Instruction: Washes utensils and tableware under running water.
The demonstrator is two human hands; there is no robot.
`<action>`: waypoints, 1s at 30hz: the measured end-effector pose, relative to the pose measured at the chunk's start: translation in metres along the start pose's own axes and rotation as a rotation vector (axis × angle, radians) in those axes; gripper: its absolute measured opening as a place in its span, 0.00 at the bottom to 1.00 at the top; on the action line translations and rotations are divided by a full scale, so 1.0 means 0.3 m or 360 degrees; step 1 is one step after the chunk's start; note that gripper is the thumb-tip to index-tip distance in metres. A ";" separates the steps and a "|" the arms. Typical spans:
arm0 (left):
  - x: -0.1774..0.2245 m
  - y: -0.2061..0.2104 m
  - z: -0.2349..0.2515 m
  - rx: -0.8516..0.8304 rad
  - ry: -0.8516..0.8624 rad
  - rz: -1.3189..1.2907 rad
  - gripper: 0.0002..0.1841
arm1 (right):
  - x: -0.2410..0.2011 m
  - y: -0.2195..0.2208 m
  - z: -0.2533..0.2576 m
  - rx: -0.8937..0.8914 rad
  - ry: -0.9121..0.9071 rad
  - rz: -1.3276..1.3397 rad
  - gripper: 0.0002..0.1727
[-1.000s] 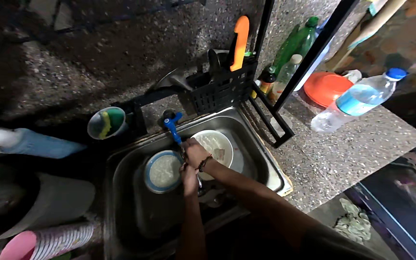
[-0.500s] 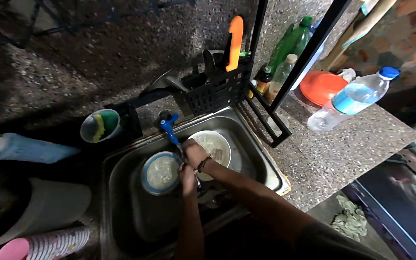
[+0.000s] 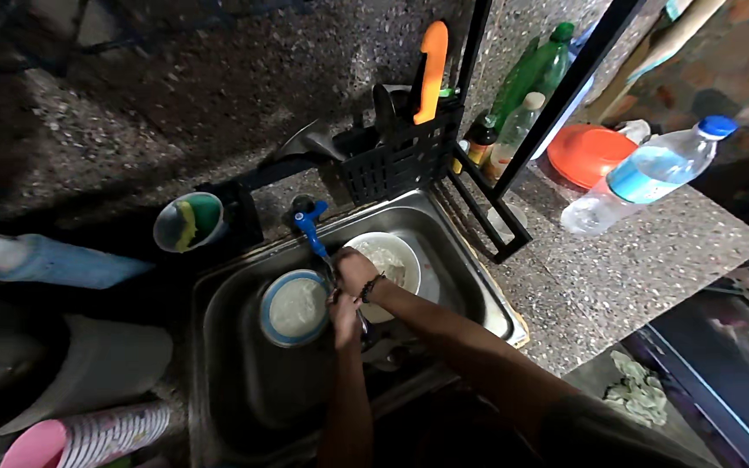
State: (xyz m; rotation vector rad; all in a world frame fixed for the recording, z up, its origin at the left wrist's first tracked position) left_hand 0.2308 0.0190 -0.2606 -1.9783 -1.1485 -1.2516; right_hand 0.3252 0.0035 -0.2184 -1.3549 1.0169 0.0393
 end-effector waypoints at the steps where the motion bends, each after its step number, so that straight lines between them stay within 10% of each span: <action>1: -0.003 0.002 0.001 -0.0006 -0.0004 -0.0016 0.06 | 0.004 0.002 0.002 0.0015 0.0027 0.0013 0.21; 30: -0.031 0.008 0.009 -0.0017 -0.0027 -0.0067 0.07 | 0.015 0.035 0.022 -0.0007 -0.0071 -0.0054 0.16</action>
Point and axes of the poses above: each hand's wrist, its own z-axis towards the middle knuckle, its own y-axis out of the palm, x = y × z, the point moved 3 cm from there along z, towards the middle knuckle, and after that the axes turned 1 degree about x, right-handed, at the moved point
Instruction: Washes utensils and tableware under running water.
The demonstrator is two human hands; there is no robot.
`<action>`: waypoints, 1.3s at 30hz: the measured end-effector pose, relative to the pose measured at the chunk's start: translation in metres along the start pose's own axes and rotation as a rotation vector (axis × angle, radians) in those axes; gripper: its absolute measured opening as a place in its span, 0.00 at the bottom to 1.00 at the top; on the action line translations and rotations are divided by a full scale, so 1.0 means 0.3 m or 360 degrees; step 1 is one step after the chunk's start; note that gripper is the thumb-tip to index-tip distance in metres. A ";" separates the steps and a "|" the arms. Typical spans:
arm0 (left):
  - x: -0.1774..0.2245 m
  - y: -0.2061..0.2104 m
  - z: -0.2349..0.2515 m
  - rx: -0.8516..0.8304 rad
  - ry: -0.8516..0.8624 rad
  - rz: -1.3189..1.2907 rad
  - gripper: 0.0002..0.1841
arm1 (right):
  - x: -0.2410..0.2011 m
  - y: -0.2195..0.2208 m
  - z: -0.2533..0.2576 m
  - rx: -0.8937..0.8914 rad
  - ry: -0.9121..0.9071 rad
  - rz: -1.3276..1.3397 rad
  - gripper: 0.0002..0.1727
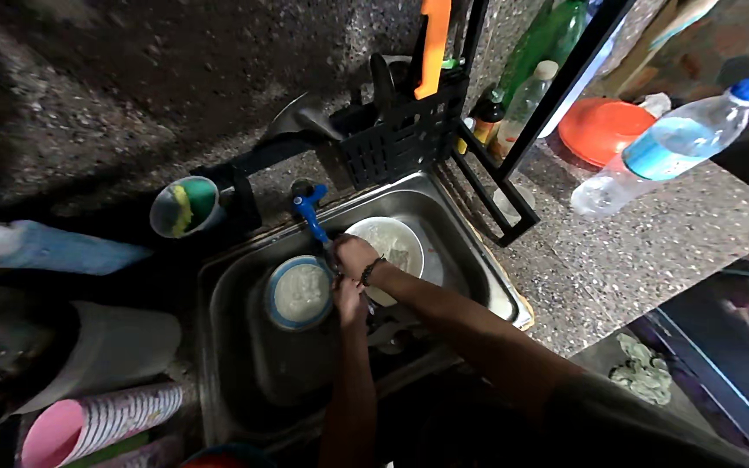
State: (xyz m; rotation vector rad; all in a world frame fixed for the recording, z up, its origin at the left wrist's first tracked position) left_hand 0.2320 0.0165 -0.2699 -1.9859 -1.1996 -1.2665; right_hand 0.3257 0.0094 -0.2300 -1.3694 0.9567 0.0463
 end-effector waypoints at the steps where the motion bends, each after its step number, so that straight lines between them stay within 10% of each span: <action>1: 0.001 -0.001 0.003 0.0000 0.0007 0.0017 0.08 | 0.002 0.004 -0.001 0.0019 0.0009 0.0026 0.17; 31: -0.016 -0.011 0.069 -0.0162 0.0108 -0.0230 0.17 | 0.050 0.029 -0.150 0.0616 0.0171 0.0606 0.19; 39: 0.022 -0.009 0.059 -0.0368 0.0006 -0.0502 0.22 | 0.078 0.055 -0.045 0.0302 0.0574 0.1930 0.17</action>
Point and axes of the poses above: each hand's wrist, its own z-axis towards the middle knuckle, its own y-axis out of the palm, x = y × z, the point moved 3 cm from there along z, towards the middle knuckle, and after that the axes turned 1 degree about x, right-handed, at the moved point
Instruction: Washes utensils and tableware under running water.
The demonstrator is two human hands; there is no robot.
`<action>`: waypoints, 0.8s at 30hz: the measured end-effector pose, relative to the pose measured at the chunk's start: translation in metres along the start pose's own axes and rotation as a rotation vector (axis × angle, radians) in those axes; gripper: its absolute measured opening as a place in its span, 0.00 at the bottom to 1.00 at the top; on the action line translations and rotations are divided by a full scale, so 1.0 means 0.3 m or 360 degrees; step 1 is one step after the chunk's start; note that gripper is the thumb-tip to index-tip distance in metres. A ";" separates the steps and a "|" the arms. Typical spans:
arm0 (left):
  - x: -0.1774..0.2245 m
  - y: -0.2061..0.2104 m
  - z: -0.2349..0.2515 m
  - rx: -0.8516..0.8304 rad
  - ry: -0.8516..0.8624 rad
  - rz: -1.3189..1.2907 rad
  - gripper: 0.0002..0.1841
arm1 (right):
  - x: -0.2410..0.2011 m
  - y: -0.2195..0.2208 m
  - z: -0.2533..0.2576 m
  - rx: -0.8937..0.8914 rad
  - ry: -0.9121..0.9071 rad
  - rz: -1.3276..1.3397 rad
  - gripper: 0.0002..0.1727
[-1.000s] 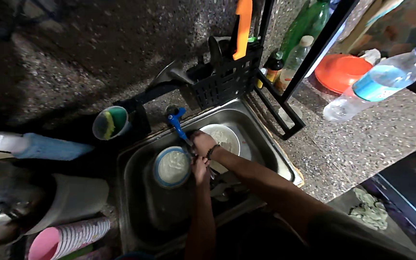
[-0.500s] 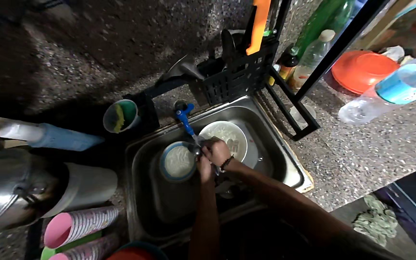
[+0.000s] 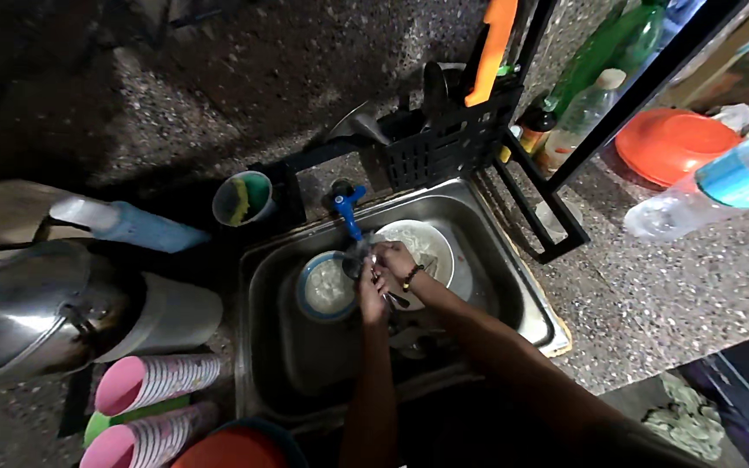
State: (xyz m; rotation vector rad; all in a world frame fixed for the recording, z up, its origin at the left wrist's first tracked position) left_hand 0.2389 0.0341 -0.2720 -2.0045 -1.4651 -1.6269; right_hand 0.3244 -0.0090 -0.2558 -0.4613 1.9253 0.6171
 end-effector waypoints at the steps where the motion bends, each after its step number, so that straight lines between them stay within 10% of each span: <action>1: -0.002 -0.003 0.003 -0.0002 0.0007 -0.0006 0.22 | 0.014 0.001 -0.009 0.0001 0.0034 0.0100 0.18; 24: -0.019 -0.026 -0.004 0.0043 0.0092 -0.0063 0.22 | -0.007 0.038 -0.056 0.0025 -0.0005 -0.0210 0.29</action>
Point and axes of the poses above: each hand's wrist, its own z-axis towards the middle knuckle, its own y-axis out of the palm, x = y × z, the point moved 3 cm from there along z, towards the middle knuckle, and after that the axes turned 1 degree about x, right-handed, at the moved point
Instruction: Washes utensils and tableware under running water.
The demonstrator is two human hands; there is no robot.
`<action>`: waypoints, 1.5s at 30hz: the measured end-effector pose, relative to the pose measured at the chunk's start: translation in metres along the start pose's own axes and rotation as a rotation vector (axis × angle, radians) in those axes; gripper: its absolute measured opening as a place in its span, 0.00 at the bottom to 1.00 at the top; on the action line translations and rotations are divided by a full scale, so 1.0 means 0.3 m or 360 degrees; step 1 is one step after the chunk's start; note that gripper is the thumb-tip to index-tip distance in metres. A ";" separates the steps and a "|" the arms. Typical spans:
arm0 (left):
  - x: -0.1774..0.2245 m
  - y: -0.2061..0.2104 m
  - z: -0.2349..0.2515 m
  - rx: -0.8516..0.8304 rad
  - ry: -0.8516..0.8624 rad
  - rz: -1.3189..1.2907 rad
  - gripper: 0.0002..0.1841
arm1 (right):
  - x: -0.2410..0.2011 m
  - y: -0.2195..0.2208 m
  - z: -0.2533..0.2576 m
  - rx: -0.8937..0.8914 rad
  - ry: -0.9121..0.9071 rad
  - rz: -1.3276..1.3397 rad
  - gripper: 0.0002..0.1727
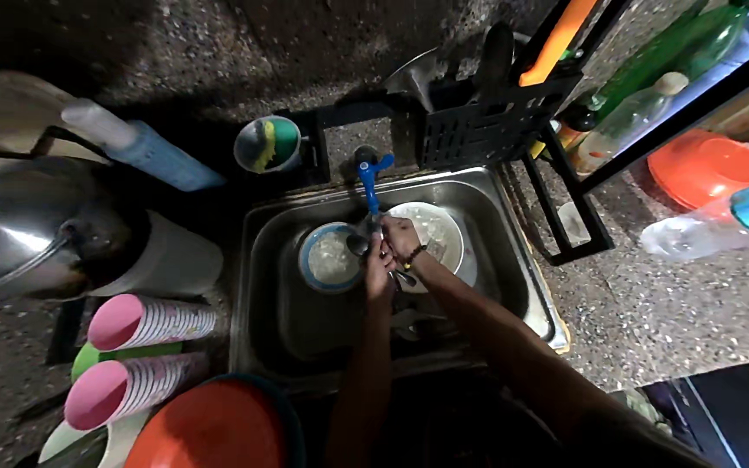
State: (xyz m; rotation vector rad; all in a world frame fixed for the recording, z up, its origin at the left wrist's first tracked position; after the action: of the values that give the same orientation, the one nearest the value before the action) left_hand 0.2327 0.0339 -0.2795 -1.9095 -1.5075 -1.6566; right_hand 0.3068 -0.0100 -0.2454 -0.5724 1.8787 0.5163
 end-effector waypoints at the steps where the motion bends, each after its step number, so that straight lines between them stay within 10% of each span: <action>1: 0.002 0.002 0.002 0.0034 0.0007 -0.0007 0.21 | 0.002 0.004 0.008 0.0006 -0.0011 0.0021 0.28; 39: -0.005 0.009 -0.021 0.0063 -0.0171 0.0129 0.15 | 0.034 0.007 0.076 -0.0064 -0.0375 -0.0201 0.30; 45: 0.033 0.036 -0.088 0.0260 -0.0147 0.0367 0.12 | -0.182 0.100 0.014 -0.0348 -0.0158 -0.2130 0.21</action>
State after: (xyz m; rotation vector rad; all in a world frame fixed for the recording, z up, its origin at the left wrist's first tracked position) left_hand 0.2231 0.0159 -0.2572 -2.0073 -1.3479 -1.3237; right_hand 0.3098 0.0242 -0.1933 -1.6910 0.9849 -0.1605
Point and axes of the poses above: each hand's wrist, its own z-axis towards the middle knuckle, its own y-axis out of the palm, x = y × z, the point moved 3 cm from there along z, towards the middle knuckle, and after that the axes turned 1 degree about x, right-handed, at the moved point
